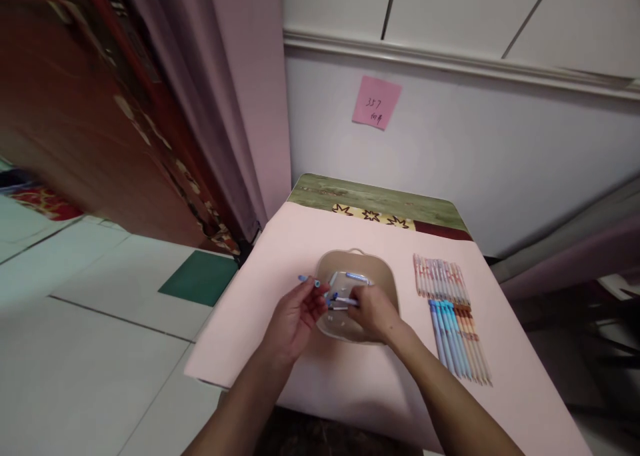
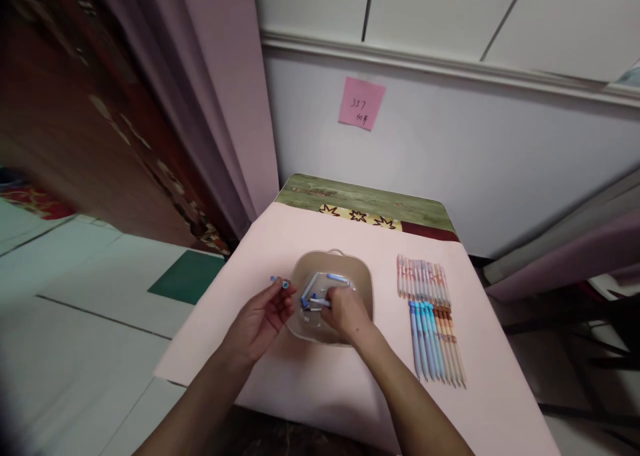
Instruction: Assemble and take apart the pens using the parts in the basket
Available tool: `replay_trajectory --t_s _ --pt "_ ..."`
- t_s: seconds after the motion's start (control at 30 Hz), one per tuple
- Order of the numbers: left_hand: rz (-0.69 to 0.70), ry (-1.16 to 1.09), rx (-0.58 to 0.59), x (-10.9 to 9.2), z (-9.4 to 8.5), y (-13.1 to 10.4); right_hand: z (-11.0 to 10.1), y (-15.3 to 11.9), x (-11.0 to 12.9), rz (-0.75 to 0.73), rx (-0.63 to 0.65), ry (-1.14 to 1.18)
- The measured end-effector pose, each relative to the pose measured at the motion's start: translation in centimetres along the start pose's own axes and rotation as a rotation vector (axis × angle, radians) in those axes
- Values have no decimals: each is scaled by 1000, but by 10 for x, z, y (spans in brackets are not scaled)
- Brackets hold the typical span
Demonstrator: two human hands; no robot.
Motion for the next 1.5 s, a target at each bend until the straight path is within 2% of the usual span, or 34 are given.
replay_trajectory --t_s 0.13,0.23,0.4,0.57,0.73,0.8,0.87,1.0,1.1,1.23,1.4,1.5 --pt "-271 -188 58 20 11 -3 -31 -13 -12 44 -225 383" --pt "-376 -247 94 30 19 -5 -42 -24 -11 62 -291 679" --pt "-379 -246 192 35 23 -5 -50 -37 3 82 -267 1090" --pt "-330 -175 265 37 20 -5 -55 -43 15 65 -229 1214" --pt "-314 -174 255 32 22 -5 -51 -44 7 77 -277 1124" --pt "-264 -182 261 21 24 -6 -52 -41 -3 80 -325 979" --pt "-191 -191 251 8 23 -6 -54 -36 -10 58 -340 723" --pt "-102 -180 197 -10 15 -6 -42 -23 -11 27 -198 223" --pt "-97 -153 178 -9 10 -6 -22 -17 -7 29 -66 48" --pt "-103 -146 142 -6 6 -5 -6 -17 -7 34 8 31" --pt "-100 -154 141 -4 7 -1 -30 -14 -27 84 -188 98" --pt "-115 -154 154 0 8 0 -36 -3 -35 121 -208 55"
Point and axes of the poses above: each hand's wrist, its own y-axis towards the middle knuckle, its own z-axis out of the palm, x = y × z, the point moved 5 cm from there along y, towards the middle knuckle, and after that the axes turned 4 degrees about -x, right-handed, at the moved point
